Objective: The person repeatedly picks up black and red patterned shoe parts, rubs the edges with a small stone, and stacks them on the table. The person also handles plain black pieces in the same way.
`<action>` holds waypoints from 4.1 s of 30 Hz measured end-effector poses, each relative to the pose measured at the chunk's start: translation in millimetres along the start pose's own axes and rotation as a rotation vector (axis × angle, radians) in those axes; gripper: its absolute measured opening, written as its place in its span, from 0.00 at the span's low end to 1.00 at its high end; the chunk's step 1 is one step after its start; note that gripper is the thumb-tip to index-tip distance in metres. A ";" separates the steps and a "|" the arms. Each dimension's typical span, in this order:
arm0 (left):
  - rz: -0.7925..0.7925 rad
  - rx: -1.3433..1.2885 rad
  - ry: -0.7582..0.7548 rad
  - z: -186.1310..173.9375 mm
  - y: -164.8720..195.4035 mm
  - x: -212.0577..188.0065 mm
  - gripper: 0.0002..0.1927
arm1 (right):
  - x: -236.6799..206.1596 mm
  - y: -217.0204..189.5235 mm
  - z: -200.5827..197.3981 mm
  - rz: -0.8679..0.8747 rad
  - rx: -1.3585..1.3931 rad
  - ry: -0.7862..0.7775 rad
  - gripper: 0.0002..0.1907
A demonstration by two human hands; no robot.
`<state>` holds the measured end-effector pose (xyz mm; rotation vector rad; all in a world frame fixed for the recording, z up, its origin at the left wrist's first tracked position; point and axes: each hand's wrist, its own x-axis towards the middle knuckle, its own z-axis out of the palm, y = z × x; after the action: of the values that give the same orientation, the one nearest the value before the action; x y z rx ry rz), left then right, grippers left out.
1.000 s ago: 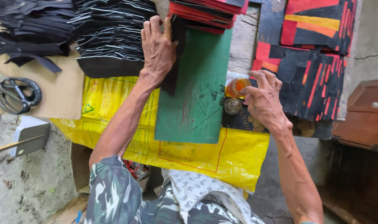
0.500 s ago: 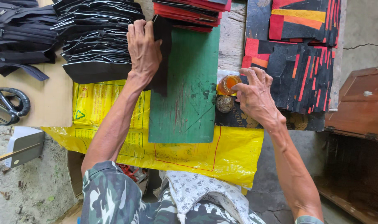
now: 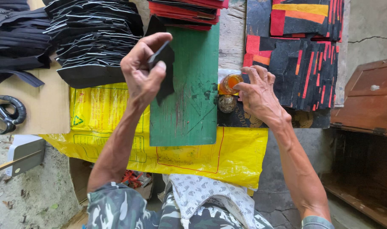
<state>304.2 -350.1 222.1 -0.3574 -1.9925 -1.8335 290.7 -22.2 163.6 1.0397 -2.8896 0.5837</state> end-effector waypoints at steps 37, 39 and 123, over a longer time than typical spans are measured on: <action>-0.461 -0.609 -0.113 112.6 -13.7 -105.6 0.29 | -17.9 -93.2 29.2 0.374 1.216 0.760 0.21; -0.474 -0.628 -0.116 112.4 -12.3 -104.1 0.29 | -17.5 -91.5 29.1 0.374 1.230 0.758 0.21; -0.658 -0.826 0.055 81.0 -52.7 -99.0 0.26 | -5.1 -8.5 -6.0 0.027 -0.039 0.094 0.09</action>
<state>358.1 -266.9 125.6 0.1653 -1.2854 -2.9979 299.3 -23.0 171.4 0.9434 -2.8253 0.5592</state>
